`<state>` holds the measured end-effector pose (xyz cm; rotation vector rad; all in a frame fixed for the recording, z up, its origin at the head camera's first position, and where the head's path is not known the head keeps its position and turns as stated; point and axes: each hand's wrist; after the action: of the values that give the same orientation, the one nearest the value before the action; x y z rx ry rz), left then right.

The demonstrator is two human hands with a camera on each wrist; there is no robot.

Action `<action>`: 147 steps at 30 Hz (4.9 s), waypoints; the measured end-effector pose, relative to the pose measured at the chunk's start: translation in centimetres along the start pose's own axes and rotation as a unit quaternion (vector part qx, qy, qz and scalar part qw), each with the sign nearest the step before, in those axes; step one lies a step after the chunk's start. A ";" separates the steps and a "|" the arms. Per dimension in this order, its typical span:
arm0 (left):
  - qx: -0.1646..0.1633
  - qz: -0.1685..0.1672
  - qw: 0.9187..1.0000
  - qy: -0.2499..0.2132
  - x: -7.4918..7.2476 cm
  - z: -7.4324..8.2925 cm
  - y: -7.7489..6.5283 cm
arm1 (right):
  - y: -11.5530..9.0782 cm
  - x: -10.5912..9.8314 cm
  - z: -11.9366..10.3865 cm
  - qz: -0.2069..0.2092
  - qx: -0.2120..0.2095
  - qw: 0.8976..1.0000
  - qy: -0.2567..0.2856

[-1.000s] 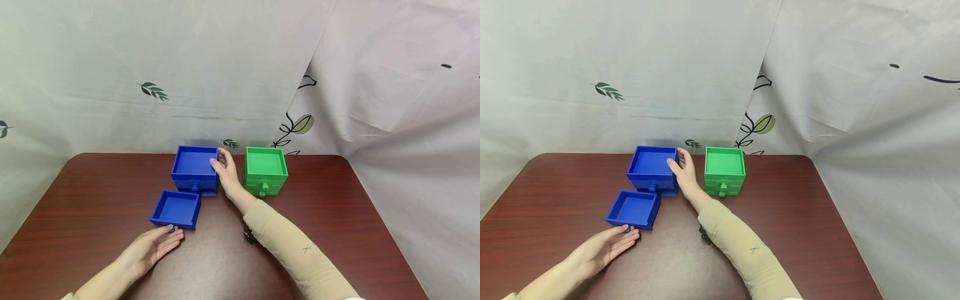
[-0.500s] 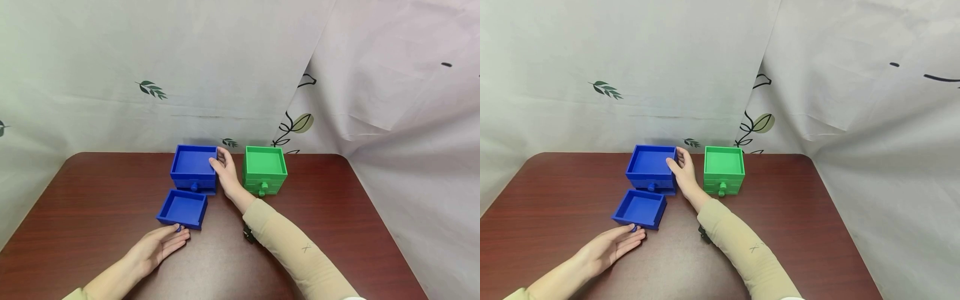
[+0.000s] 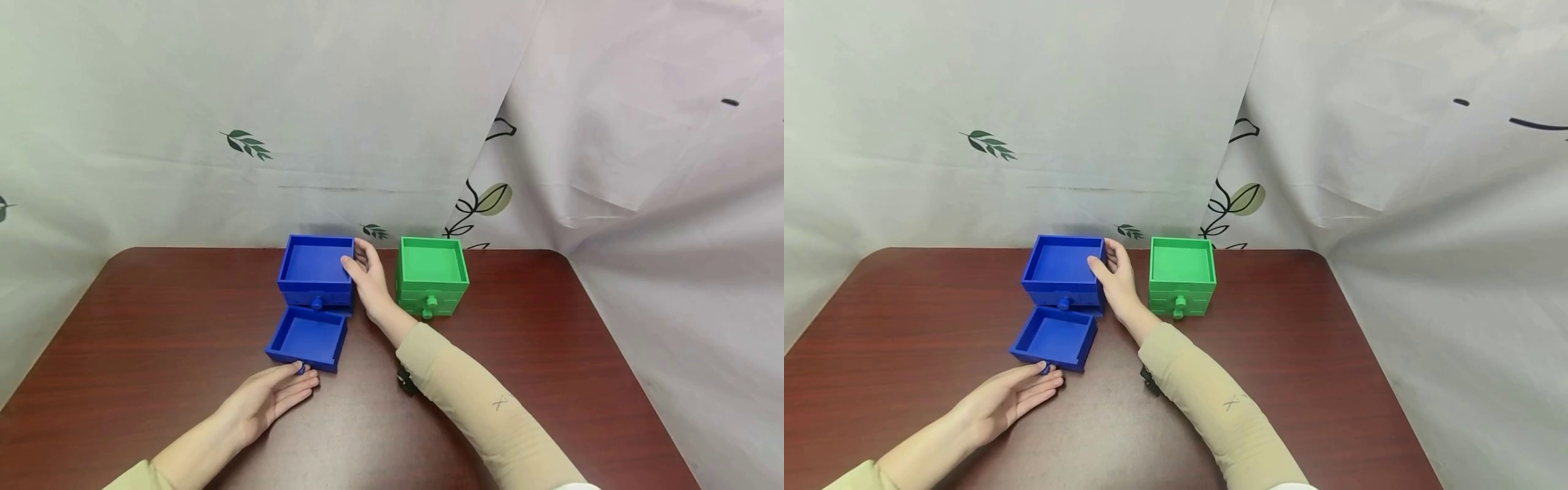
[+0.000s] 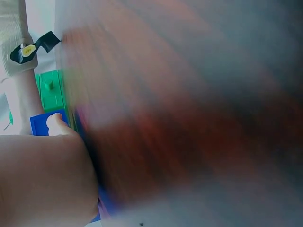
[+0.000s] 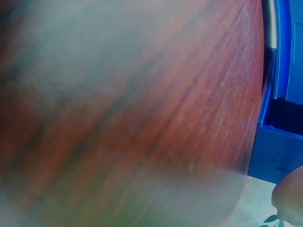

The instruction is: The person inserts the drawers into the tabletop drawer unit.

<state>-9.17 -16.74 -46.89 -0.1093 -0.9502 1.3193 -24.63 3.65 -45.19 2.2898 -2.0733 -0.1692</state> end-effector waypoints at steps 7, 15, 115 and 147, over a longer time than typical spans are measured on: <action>0.003 -0.002 1.000 -0.011 0.4 -0.2 0.1 | 0.0 -0.1 -0.1 -0.005 0.002 1.000 -0.001; 0.010 -0.002 1.000 -0.024 1.0 -0.4 0.3 | -0.1 -0.1 -0.3 -0.003 -0.001 1.000 -0.001; 0.025 0.000 0.992 -0.120 4.0 1.6 3.0 | -0.1 -0.1 -0.1 -0.005 -0.005 1.000 -0.012; 0.029 0.015 0.992 -0.125 4.2 2.4 3.9 | -0.2 -0.2 0.0 -0.011 -0.012 1.000 -0.008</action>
<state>-13.94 -13.02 -45.37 0.0904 -1.1238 1.4088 -24.42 3.84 -45.22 2.3063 -2.0436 -0.2129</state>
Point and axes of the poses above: each hand's wrist, its own y-axis towards the middle knuckle, its own x-axis out of the palm, z = x × y, and after that the axes turned 8 degrees about -y, right-handed
